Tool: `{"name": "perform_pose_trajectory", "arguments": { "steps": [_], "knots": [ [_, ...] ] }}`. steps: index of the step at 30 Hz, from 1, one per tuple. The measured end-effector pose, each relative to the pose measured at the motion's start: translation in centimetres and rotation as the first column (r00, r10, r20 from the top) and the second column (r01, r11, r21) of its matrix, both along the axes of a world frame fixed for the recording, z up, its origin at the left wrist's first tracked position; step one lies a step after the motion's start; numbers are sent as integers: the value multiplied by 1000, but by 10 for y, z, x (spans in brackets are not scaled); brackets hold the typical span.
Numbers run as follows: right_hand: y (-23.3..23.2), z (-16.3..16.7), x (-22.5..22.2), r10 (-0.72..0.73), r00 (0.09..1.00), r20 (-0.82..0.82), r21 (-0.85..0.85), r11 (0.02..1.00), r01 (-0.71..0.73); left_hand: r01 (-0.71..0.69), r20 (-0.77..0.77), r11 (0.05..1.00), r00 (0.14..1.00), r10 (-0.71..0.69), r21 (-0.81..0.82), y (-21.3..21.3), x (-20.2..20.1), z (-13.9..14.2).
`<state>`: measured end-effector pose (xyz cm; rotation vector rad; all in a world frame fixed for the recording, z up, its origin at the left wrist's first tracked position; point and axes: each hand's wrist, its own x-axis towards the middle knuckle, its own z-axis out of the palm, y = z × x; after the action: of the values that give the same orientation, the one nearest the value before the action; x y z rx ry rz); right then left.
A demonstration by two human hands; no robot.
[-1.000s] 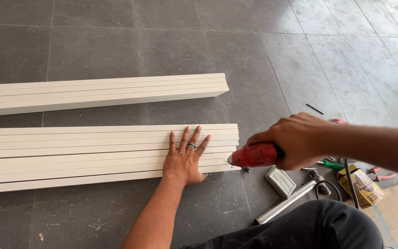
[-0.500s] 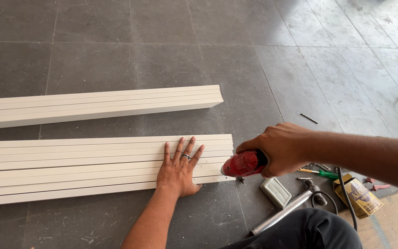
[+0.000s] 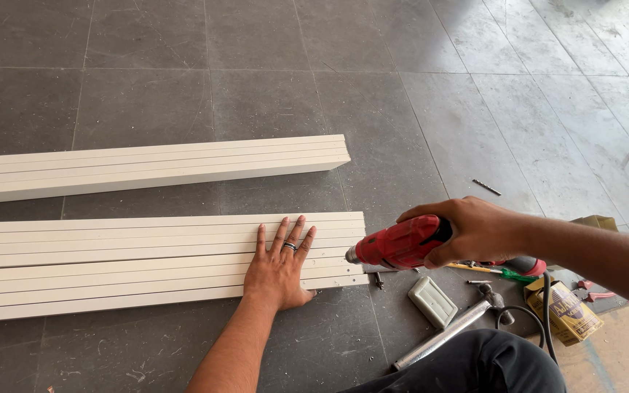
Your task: The person sits on the floor and uses a red corded drill to make holes in a stack of white wooden planks. They first adjust the drill bit, then drill multiple holes along the length of the planks, and finally remove the drill bit.
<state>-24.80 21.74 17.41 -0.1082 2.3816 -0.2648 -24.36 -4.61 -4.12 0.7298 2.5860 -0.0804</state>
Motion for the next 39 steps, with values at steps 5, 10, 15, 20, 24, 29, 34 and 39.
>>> {"name": "perform_pose_trajectory", "arguments": {
  "steps": [5, 10, 15, 20, 24, 29, 34, 39],
  "knots": [
    [2, -12, 1, -29, 999, 40, 19, 999, 28, 4, 3, 1000, 1000, -4, -15, 0, 0, 0],
    [-2, -16, 0, -3, 999, 43, 45, 999, 1, 0, 13, 1000, 1000, 0, -15, 1, 0, 2],
    [-3, -18, 0, -4, 999, 36, 47, 999, 2, 5, 19, 1000, 1000, -5, -13, 0, 0, 3],
    [2, -25, -5, -55, 996, 64, 36, 998, 53, 8, -3, 1000, 1000, -8, 5, -1, 1, -1],
    [20, -34, -7, -155, 979, 131, -248, 951, 183, 13, -2, 1000, 1000, -13, -2, -1, 1, -3],
    [65, -50, 17, -549, 728, 411, -398, 610, 685, 27, -26, 1000, 999, -26, 16, -4, 0, -2],
    [106, -83, 45, -475, 678, 561, -603, 326, 728, 10, 10, 1000, 1000, -10, 15, -6, 0, -1],
    [136, -96, 42, -490, 643, 589, -612, 250, 751, 17, -10, 1000, 1000, -17, 6, -5, 0, 0]
  ]
}}
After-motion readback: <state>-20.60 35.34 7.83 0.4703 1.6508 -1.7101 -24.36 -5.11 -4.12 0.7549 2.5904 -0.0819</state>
